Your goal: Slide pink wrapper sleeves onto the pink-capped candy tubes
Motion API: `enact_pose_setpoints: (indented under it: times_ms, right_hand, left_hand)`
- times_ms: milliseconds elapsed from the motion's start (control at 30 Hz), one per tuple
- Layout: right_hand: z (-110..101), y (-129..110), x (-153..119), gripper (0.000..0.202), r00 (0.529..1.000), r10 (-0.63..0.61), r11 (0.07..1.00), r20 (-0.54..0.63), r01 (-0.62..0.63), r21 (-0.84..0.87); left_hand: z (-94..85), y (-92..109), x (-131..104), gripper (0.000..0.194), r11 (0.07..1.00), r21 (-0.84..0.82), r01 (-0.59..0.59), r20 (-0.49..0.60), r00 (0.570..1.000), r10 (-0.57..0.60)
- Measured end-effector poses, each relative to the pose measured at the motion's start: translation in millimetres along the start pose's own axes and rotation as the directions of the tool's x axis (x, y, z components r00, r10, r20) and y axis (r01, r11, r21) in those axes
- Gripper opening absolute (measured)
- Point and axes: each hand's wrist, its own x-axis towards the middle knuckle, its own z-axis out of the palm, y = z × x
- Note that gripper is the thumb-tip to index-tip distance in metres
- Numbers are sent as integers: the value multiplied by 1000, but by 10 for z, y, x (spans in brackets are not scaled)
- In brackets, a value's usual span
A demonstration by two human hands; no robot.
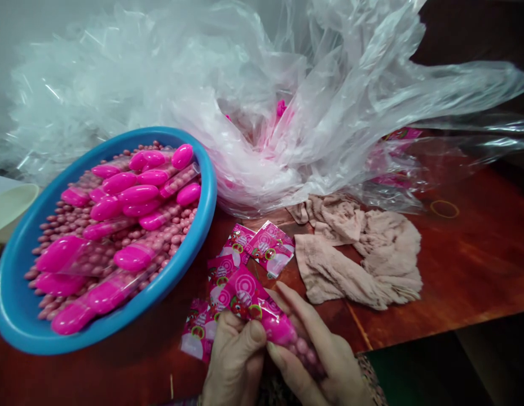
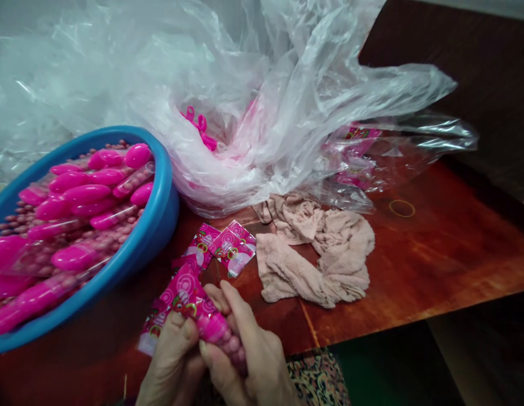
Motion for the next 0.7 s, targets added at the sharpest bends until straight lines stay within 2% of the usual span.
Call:
enact_pose_setpoints:
  times_ms: [100,167,200,267,400,533,600,700]
  right_hand:
    - [-67,-16,-12,56,984,160,959,73,-172,223]
    - [-78,-15,-23,56,973,194,915,125,-226,336]
    - [-67,-9,-26,56,972,192,913,132,-227,339]
    - [-11,13,-29,57,980,163,951,114,-187,248]
    - [135,93,-34,56,996,71,993,54,-76,85]
    - [114,147,-60,56,996,49,998,81,-52,35]
    - [39,151,-73,57,989,110,993,97,-113,24]
    - [-62,147,-84,55,954,270,951,131,-285,121]
  left_hand:
    - [-38,2,-1,34,1000,16,13,94,995,-15]
    - [-46,18,-2,37,999,36,1,128,992,-6]
    - [-45,28,-1,34,999,46,6,125,992,-12]
    - [-39,47,4,26,998,53,17,84,996,-22]
    - [-26,52,17,13,999,24,-21,-68,997,23]
    - [-36,22,13,17,1000,8,4,-113,994,-3]
    - [-46,16,10,19,998,49,44,-51,998,-41]
    - [-53,36,11,18,991,111,72,121,989,-86]
